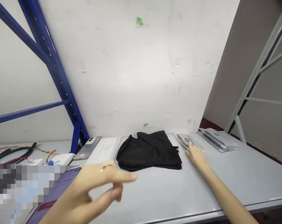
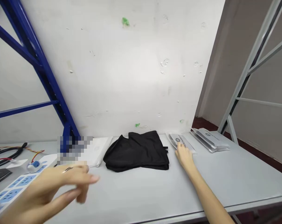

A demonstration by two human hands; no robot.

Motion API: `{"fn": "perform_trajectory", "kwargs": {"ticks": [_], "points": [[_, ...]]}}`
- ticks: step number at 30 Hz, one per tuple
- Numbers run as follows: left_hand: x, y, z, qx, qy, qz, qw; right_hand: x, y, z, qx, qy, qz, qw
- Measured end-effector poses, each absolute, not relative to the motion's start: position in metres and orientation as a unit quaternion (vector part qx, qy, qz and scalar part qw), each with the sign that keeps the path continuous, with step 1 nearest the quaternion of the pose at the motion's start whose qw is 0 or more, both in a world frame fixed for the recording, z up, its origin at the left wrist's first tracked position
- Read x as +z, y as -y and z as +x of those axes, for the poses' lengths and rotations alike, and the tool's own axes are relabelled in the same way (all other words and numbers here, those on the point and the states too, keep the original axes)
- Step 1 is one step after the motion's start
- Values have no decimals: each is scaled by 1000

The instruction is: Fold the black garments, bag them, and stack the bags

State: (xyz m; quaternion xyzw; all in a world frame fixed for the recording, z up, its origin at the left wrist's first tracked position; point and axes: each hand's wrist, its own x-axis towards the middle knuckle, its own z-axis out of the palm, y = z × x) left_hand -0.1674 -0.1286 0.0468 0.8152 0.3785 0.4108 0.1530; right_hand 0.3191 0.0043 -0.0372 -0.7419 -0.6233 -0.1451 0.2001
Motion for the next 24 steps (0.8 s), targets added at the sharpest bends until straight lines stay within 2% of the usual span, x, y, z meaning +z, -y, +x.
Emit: {"fn": "perform_trajectory", "kwargs": {"ticks": [4,7,10,12,15,17,21,24], "points": [[111,72,-82,328,-420,803,268,-26,-4,328,-160,595,-758,213],[107,36,-56,344,-438,784,272,-12,-1,324,-183,549,-774,257],[77,5,-56,376,-465,774,206,5,0,305,-211,517,-756,341],[60,-9,-56,403,-485,766,121,15,-1,282,-218,531,-718,393],[48,-16,-46,396,-491,775,-48,22,-6,238,-210,640,-591,443],[42,-15,-39,348,-477,797,-128,21,-9,209,-196,742,-477,429],[22,-15,-36,235,-431,860,-137,8,-7,177,-194,838,-367,356],[9,-19,-41,215,-428,870,-116,-1,-1,179,-175,834,-372,367]]}}
